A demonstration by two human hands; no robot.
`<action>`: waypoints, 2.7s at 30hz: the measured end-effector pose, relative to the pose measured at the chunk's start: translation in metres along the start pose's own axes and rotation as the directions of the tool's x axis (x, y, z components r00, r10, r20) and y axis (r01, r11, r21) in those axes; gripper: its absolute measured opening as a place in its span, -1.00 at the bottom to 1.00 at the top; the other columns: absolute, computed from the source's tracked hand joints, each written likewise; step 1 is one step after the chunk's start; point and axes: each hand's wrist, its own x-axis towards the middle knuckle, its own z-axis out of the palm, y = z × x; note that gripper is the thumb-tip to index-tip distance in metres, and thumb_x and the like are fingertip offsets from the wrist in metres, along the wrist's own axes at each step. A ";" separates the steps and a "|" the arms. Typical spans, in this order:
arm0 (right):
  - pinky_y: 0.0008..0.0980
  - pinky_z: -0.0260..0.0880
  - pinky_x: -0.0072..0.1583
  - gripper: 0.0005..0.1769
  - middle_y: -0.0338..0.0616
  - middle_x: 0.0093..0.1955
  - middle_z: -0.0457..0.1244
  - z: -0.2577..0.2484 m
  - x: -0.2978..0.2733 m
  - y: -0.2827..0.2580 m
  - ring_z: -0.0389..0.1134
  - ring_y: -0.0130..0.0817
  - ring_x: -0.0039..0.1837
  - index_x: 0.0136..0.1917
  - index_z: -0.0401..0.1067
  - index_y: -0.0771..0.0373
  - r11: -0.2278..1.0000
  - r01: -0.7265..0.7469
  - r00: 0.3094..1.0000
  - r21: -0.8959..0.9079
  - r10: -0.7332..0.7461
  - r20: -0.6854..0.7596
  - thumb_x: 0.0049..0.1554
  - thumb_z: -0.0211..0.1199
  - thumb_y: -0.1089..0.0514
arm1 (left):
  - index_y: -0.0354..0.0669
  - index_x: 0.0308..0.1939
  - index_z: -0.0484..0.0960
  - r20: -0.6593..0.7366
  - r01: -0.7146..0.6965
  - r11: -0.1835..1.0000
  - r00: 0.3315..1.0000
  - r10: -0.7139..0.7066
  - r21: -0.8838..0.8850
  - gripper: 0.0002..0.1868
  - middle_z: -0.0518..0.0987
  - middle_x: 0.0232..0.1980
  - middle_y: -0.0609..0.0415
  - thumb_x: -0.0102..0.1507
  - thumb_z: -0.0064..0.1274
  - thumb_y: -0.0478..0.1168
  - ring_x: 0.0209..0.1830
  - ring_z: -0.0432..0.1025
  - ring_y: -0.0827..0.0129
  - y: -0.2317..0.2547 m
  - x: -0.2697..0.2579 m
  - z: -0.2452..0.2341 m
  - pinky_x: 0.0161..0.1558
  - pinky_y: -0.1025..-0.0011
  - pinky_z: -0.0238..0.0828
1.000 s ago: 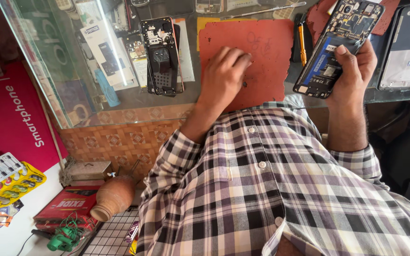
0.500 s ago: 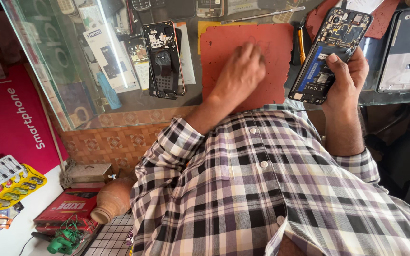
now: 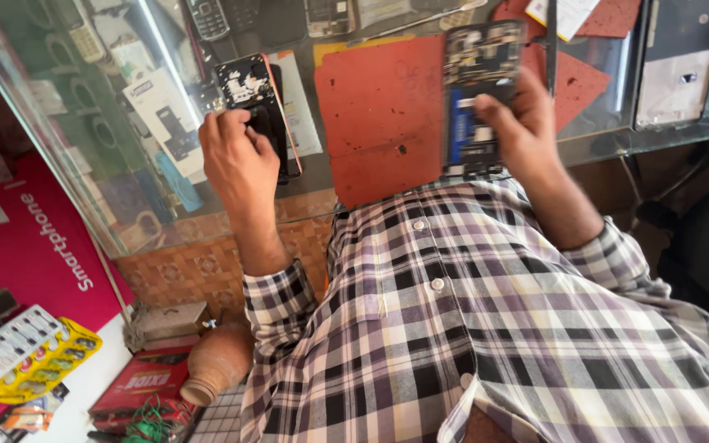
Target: The person repairs a mobile phone by using a screwdriver to remove screws, prying open the casing, and detaching internal components with tweezers and a prying tool.
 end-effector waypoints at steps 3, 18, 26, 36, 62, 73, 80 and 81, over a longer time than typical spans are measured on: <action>-0.51 0.38 0.19 -0.75 -0.23 0.14 0.34 0.008 0.008 0.016 0.34 -0.55 0.15 0.30 0.28 0.33 0.998 -0.012 0.997 -0.057 0.017 0.073 0.39 0.21 0.29 | -0.26 -0.17 0.52 0.056 0.139 0.990 0.989 -0.137 -0.036 -0.83 0.47 -0.14 -0.07 0.31 0.22 -0.30 -0.04 0.45 0.00 0.012 0.003 -0.001 0.02 0.07 0.42; -0.25 0.38 0.13 -0.64 -0.01 0.05 0.30 0.050 0.020 -0.025 0.33 -0.22 0.08 0.30 0.21 0.47 0.932 0.204 0.886 -0.299 -0.046 0.461 0.29 0.18 0.32 | -0.35 0.40 0.18 0.380 0.366 0.100 0.894 0.237 -0.925 -0.22 0.52 0.18 -0.04 0.30 0.35 -0.16 0.10 0.50 0.41 0.113 -0.008 0.079 0.18 0.41 0.53; -0.31 0.45 -0.11 -0.83 -0.06 -0.12 0.43 -0.130 -0.016 -0.083 0.43 -0.30 -0.20 0.09 0.67 0.15 0.088 -0.198 0.864 -0.976 -0.455 -0.216 0.37 0.28 0.32 | -0.33 0.17 0.29 0.491 0.450 0.263 0.863 0.115 -0.853 -0.29 0.55 -0.09 0.09 0.16 0.44 -0.14 -0.19 0.51 0.52 0.122 -0.012 0.088 -0.16 0.51 0.59; -0.14 0.35 -0.11 -0.81 -0.10 -0.23 0.37 -0.285 -0.031 -0.030 0.43 -0.20 -0.16 -0.11 0.49 0.31 0.171 -0.268 0.592 -0.948 -0.747 -0.302 0.31 0.41 0.21 | -0.33 0.16 0.34 0.521 0.492 0.210 0.847 0.109 -0.845 -0.35 0.54 -0.14 0.12 0.18 0.40 -0.14 -0.26 0.47 0.58 0.122 -0.006 0.088 -0.21 0.54 0.54; -0.16 0.36 -0.12 -0.86 -0.06 -0.06 0.30 -0.238 -0.075 -0.022 0.39 -0.13 -0.13 -0.18 0.62 0.25 -0.163 -0.401 0.716 -0.901 -0.670 -0.197 -0.01 0.50 0.18 | -0.32 0.11 0.37 0.547 0.517 0.205 0.827 0.132 -0.831 -0.42 0.56 -0.17 0.10 0.20 0.37 -0.14 -0.29 0.48 0.57 0.123 -0.003 0.085 -0.24 0.54 0.53; -0.24 0.49 -0.08 -0.85 -0.11 -0.15 0.41 -0.268 -0.070 -0.019 0.46 -0.27 -0.17 -0.18 0.64 0.23 -0.064 -0.354 0.778 -0.933 -0.575 -0.256 -0.06 0.49 0.20 | -0.31 0.09 0.38 0.527 0.483 0.265 0.841 0.125 -0.834 -0.41 0.58 -0.16 0.08 0.19 0.39 -0.11 -0.27 0.50 0.55 0.123 -0.004 0.085 -0.21 0.52 0.56; -0.28 0.48 -0.04 -0.86 -0.06 -0.14 0.38 -0.286 -0.067 -0.003 0.45 -0.22 -0.14 -0.18 0.60 0.30 -0.027 -0.433 0.771 -0.901 -0.529 -0.355 -0.08 0.38 0.28 | -0.30 0.07 0.39 0.541 0.512 0.209 0.833 0.115 -0.833 -0.40 0.60 -0.15 0.07 0.17 0.42 -0.12 -0.27 0.53 0.54 0.128 -0.001 0.077 -0.24 0.53 0.59; -0.28 0.48 -0.04 -0.81 -0.04 -0.12 0.38 -0.289 -0.070 -0.003 0.44 -0.21 -0.13 -0.12 0.58 0.35 0.040 -0.429 0.765 -0.902 -0.515 -0.387 -0.07 0.35 0.30 | -0.30 0.07 0.39 0.535 0.511 0.190 0.837 0.111 -0.838 -0.40 0.60 -0.14 0.06 0.17 0.43 -0.12 -0.25 0.54 0.53 0.128 -0.002 0.077 -0.23 0.53 0.60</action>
